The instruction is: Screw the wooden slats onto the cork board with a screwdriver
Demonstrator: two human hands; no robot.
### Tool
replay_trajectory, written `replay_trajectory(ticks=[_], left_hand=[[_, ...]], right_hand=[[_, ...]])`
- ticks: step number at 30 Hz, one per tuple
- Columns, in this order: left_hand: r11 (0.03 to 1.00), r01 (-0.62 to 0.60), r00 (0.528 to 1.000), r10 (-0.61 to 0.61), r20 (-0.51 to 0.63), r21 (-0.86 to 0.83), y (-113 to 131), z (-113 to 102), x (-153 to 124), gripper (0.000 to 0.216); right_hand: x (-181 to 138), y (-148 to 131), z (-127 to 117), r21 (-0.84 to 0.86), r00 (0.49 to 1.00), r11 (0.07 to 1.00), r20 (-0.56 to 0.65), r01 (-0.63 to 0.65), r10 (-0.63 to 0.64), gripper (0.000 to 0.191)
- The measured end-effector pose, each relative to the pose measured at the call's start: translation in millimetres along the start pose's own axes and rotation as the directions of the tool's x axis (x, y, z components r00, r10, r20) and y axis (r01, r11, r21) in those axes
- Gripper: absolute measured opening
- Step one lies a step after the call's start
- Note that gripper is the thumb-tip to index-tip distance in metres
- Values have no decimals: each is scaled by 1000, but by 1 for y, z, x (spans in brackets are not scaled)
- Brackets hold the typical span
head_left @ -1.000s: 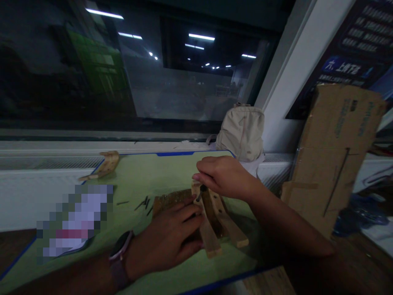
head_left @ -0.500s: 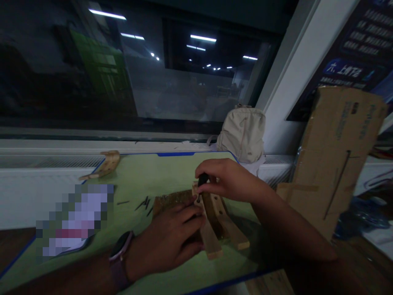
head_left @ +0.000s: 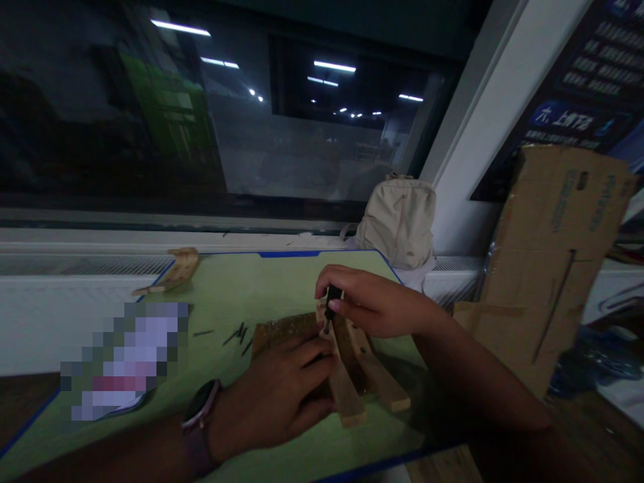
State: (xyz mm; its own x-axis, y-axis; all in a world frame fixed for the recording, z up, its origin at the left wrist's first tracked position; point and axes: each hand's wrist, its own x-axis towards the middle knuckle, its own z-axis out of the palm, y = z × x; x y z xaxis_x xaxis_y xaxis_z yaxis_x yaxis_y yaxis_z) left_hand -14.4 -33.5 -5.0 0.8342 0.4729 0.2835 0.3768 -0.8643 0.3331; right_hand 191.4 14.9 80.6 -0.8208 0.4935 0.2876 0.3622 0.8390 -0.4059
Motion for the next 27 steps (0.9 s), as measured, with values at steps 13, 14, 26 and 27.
replay_trajectory(ticks=[13, 14, 26, 27], left_hand=[[1000, -4, 1000, 4, -6, -13, 1, -1, -1, 28], [1000, -10, 1000, 10, -16, -17, 1, -1, -1, 29], [1000, -11, 1000, 11, -5, 3, 1, -1, -1, 26], [1000, -12, 1000, 12, -5, 11, 1, -1, -1, 25]], right_hand=[[9, -2, 12, -386, 972, 894, -141, -227, 186, 24], [8, -3, 10, -352, 975, 910, -119, -218, 187, 21], [-8, 1, -11, -56, 997, 998, -75, -14, 10, 20], [-7, 1, -9, -105, 994, 994, -106, -40, 29, 15]])
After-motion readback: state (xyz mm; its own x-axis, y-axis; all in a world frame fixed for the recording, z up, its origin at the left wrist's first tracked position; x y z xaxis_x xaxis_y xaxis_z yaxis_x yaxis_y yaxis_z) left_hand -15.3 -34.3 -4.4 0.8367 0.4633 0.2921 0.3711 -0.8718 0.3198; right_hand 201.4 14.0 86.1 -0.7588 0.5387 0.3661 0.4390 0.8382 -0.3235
